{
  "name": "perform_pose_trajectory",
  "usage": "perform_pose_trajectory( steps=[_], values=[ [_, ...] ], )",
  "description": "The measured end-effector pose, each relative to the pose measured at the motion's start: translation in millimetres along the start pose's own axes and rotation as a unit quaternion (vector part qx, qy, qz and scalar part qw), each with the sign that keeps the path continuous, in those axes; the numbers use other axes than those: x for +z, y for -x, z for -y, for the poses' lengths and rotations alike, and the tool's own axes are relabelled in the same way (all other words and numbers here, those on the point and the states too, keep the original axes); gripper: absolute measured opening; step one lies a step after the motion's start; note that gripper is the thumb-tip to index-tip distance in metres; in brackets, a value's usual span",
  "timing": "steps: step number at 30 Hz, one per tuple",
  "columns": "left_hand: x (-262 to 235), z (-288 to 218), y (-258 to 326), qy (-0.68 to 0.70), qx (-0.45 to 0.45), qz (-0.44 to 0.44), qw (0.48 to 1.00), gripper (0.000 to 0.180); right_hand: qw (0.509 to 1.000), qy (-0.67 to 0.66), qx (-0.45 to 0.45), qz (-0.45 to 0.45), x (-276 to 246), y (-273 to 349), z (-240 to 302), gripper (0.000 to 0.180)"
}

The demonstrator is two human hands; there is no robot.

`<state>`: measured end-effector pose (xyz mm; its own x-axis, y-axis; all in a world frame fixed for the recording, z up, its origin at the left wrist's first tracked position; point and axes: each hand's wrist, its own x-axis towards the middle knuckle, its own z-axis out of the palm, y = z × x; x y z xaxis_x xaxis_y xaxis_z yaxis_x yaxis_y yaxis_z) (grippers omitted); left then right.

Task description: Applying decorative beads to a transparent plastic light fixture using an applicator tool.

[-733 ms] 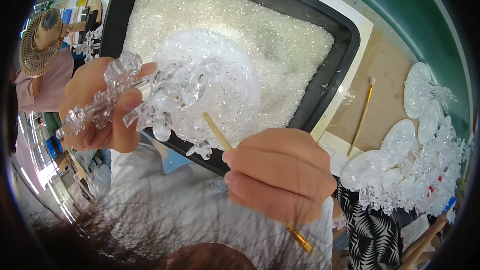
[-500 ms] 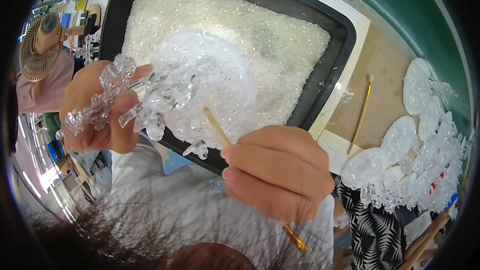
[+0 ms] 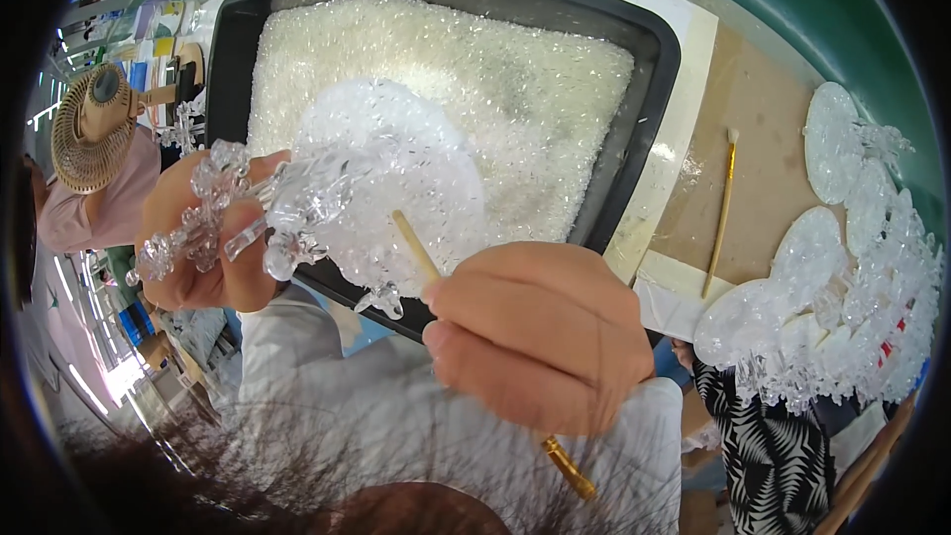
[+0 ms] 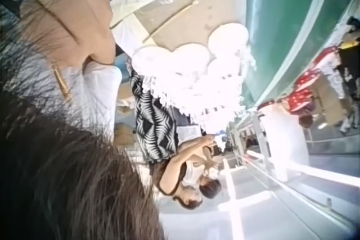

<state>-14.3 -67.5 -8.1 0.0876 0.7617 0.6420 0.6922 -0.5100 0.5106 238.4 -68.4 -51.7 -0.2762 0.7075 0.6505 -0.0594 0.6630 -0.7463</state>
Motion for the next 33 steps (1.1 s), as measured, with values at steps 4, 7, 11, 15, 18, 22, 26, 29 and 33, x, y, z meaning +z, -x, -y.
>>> perform_pose_trajectory(
  steps=[4, 7, 11, 15, 18, 22, 26, 29, 33],
  values=[
    [-3.3, 13.1, -2.1, 0.002, 0.114, 0.017, 0.993, 0.023, 0.996, -0.030, -0.035, 0.076, -6.8, -1.5, -4.1, 0.034],
    [-5.7, 7.6, -0.2, 0.028, 0.056, 0.024, 0.998, 0.021, 0.999, -0.016, -0.038, 0.033, 0.6, 0.7, -3.4, 0.033],
    [5.8, 4.3, -6.6, 0.043, 0.092, -0.028, 0.994, 0.021, 0.994, -0.040, -0.037, 0.096, -9.1, 0.0, -5.2, 0.033],
    [-6.2, -12.9, -16.2, -0.045, 0.031, 0.072, 0.996, 0.022, 0.999, -0.025, -0.022, 0.036, -5.6, 1.8, -2.9, 0.035],
    [3.3, -3.9, -6.6, -0.027, 0.039, 0.021, 0.999, 0.022, 0.994, -0.036, -0.012, 0.100, -11.3, -2.5, 0.9, 0.036],
    [-1.5, -8.7, 5.1, -0.018, -0.063, -0.010, 0.998, 0.023, 0.998, -0.022, -0.038, 0.045, -3.5, 0.6, -1.5, 0.034],
    [1.0, -13.9, 3.3, -0.042, -0.126, -0.005, 0.991, 0.025, 0.997, -0.058, -0.057, -0.010, 9.6, 2.0, -11.7, 0.027],
    [2.1, -4.4, -2.8, -0.055, 0.027, -0.018, 0.998, 0.027, 0.999, -0.033, -0.022, 0.030, 7.0, -1.6, -6.2, 0.022],
    [2.6, -2.9, -6.2, -0.052, 0.026, 0.012, 0.998, 0.031, 1.000, -0.018, -0.017, -0.007, 3.6, 0.5, -10.3, 0.023]
  ],
)
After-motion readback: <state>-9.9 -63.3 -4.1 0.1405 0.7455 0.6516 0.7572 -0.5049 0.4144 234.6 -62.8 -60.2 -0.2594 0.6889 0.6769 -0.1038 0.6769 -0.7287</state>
